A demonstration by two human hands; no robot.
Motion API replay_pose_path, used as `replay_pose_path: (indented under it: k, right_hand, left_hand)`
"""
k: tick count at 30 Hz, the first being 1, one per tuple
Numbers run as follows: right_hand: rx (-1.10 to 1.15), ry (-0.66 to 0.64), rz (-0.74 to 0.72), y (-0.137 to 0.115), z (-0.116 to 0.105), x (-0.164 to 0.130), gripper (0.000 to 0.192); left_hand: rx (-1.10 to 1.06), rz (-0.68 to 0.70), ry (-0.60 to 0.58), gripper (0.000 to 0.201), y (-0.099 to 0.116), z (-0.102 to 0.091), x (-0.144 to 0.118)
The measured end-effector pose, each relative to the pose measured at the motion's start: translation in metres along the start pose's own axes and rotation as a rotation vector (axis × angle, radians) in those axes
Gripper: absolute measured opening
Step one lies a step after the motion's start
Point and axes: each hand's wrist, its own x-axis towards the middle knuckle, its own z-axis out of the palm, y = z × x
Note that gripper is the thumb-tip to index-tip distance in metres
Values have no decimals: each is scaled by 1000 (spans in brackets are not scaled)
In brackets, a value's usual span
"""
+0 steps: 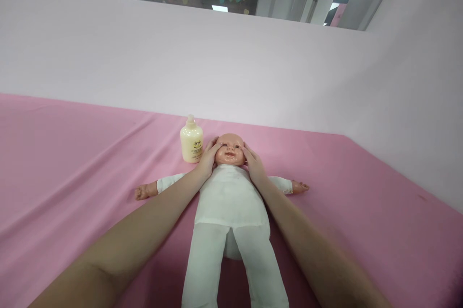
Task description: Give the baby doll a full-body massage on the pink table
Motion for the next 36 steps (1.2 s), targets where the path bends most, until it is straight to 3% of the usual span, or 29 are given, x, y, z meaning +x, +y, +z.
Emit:
replay_pose_path:
  k: [3, 20, 36]
  right_hand:
    - [45, -12, 94, -4, 1, 0, 64]
    - [141, 1, 213, -8, 1, 3, 66]
    - [193, 18, 146, -6, 4, 2, 51]
  left_hand:
    - [-34, -27, -55, 49, -4, -4, 5]
    - [-137, -86, -82, 49, -4, -8, 9]
    - [-275, -101, -65, 42, -7, -7, 12]
